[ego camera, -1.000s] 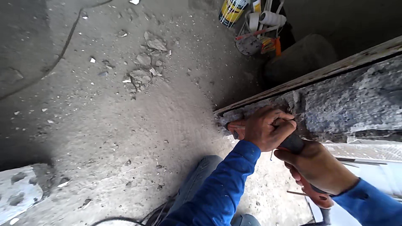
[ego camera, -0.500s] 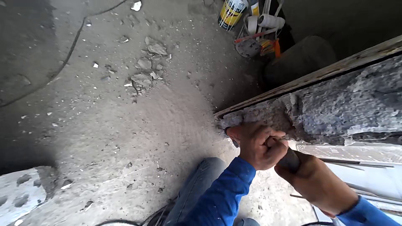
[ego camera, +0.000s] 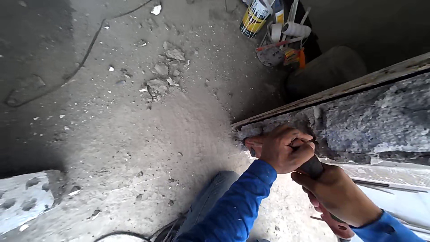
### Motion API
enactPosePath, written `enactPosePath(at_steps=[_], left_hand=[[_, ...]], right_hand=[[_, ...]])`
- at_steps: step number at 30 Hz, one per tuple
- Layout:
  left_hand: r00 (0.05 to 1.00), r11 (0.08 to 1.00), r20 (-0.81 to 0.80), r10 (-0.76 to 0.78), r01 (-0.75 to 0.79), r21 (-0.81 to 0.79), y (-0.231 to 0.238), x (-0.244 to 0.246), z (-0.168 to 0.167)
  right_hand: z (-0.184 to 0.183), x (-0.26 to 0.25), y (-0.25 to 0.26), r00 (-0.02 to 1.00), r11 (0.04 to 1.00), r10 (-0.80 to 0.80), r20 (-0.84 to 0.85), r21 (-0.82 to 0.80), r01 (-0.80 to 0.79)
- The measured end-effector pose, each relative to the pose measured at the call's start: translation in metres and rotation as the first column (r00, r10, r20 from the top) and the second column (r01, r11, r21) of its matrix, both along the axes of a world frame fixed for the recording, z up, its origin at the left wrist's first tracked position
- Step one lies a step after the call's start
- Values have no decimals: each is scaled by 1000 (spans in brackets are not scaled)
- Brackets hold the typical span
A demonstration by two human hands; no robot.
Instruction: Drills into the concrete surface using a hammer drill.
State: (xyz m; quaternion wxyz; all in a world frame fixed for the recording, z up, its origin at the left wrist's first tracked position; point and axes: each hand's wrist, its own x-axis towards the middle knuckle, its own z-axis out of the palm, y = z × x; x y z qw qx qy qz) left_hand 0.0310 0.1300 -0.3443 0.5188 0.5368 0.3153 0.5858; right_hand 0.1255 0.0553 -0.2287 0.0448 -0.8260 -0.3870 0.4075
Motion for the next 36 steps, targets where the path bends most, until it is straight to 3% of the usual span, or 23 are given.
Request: enactPosePath(at_steps=[11, 13, 16, 21, 25, 36], left_hand=[[999, 1000, -37, 31, -31, 4, -21, 1, 0], [999, 999, -28, 38, -39, -28, -37, 4, -1], [998, 990, 19, 58, -55, -130, -35, 5, 2], [998, 983, 2, 58, -56, -175, -10, 10, 13], [993, 977, 50, 109, -97, -188, -27, 8, 10], [974, 950, -120, 191, -215, -228, -20, 15, 34]], right_hand=[[-7, 6, -25, 997, 996, 67, 42, 63, -69], [-9, 12, -37, 993, 994, 92, 69, 55, -96], [-4, 8, -17, 986, 990, 130, 102, 36, -135], [8, -6, 9, 1000, 1000, -11, 7, 14, 11], [-1, 9, -2, 990, 992, 124, 68, 15, -126], [25, 1, 3, 995, 996, 94, 37, -6, -94]])
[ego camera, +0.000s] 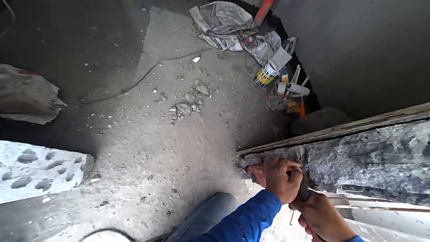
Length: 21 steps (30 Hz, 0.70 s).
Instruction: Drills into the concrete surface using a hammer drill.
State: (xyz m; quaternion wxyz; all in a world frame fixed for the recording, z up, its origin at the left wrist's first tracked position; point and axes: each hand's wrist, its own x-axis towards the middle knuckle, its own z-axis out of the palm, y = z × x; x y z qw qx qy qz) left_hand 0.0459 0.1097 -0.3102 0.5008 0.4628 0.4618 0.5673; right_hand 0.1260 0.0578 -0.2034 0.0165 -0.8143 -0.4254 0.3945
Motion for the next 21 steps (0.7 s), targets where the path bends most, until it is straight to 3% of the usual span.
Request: enactPosePath(at_steps=[5, 8, 14, 17, 21], left_hand=[[999, 999, 0, -42, 42, 20, 1, -6, -7], [977, 977, -94, -192, 199, 74, 3, -9, -8], [966, 965, -92, -243, 250, 77, -8, -8, -21], [972, 976, -93, -215, 217, 17, 1, -12, 1], [973, 972, -28, -230, 231, 48, 12, -15, 23]], right_hand=[[-2, 0, 3, 998, 999, 34, 43, 8, -35], [-6, -6, -9, 999, 999, -43, -33, 22, 44], [-26, -17, -28, 975, 977, -189, -115, 74, 198], [-9, -20, -18, 991, 990, -126, -48, 60, 129], [0, -11, 1, 997, 996, -62, -38, 64, 64]])
